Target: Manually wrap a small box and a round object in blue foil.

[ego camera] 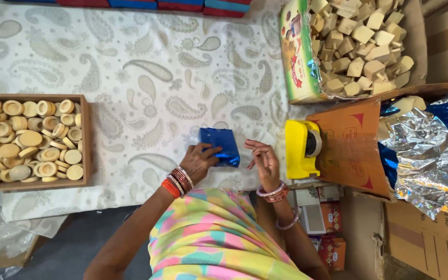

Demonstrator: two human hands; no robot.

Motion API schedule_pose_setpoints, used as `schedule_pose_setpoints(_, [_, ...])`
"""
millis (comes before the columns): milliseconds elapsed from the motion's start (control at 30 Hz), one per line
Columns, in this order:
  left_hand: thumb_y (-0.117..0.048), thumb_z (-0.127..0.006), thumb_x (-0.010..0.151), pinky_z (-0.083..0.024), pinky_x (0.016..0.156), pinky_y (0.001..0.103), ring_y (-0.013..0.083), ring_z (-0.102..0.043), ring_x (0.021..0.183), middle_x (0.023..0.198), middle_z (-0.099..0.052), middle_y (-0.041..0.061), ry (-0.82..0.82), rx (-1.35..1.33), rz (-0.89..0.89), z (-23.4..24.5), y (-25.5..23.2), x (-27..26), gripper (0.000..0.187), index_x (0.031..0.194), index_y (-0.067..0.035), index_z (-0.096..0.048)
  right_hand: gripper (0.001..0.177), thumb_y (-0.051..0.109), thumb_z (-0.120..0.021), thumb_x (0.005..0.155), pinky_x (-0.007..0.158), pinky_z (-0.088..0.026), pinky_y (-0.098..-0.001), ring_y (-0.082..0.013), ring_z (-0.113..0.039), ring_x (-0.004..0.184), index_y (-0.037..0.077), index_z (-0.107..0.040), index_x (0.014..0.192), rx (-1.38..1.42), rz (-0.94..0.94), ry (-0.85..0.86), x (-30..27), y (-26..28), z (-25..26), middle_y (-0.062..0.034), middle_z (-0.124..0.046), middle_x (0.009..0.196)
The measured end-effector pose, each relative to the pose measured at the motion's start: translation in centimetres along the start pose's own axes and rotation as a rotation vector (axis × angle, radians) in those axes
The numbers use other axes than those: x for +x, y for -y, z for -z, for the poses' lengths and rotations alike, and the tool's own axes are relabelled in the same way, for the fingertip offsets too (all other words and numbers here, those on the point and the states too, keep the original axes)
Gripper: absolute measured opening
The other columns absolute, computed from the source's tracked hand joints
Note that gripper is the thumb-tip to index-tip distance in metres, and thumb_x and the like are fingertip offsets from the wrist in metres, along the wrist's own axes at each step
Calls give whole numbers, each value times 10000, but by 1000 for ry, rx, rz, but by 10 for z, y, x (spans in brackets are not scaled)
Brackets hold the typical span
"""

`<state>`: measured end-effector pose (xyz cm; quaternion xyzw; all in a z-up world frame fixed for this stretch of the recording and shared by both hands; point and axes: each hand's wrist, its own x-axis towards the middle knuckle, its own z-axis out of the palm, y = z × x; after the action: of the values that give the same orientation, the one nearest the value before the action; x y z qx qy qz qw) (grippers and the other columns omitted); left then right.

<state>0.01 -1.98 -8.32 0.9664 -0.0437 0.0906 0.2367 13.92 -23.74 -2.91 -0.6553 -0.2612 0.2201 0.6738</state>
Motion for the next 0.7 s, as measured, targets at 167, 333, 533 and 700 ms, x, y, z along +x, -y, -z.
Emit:
schedule_pose_setpoints(167, [-38, -650, 818, -497, 910, 451, 268, -579, 1177, 1351, -664, -35, -1, -138, 158, 14, 1, 19, 266, 1015, -173, -768, 98, 105, -541, 1024, 765, -569, -324, -265, -573, 1328, 30, -553, 1085, -1, -75, 130, -7, -13, -23, -229, -507, 1487])
schedule_pose_setpoints(333, [-122, -703, 841, -497, 920, 466, 282, -582, 1145, 1302, -682, -15, 15, -243, 233, 17, 10, 32, 194, 1021, -156, -764, 86, 74, -520, 1052, 995, -492, -298, -220, -586, 1270, 6, -554, 1092, -101, 0, 213, 4, -25, -37, -231, -534, 1502])
schedule_pose_setpoints(533, [-164, -724, 856, -412, 1028, 526, 268, -551, 1246, 1436, -597, -14, -40, -269, 241, 47, 7, 41, 231, 1086, -169, -746, 75, 86, -528, 1098, 988, -495, -319, -165, -587, 1054, 15, -545, 1117, -32, -37, 160, 19, -23, -38, -234, -648, 1375])
schedule_pose_setpoints(700, [-245, -834, 710, -237, 1134, 623, 371, -334, 1419, 1513, -456, 120, -114, -232, 104, 54, 11, 32, 336, 1030, -178, -755, 102, 156, -507, 1106, 979, -587, -405, -203, -661, 1098, 55, -493, 1095, 26, 55, 89, 23, -16, -40, -241, -627, 1359])
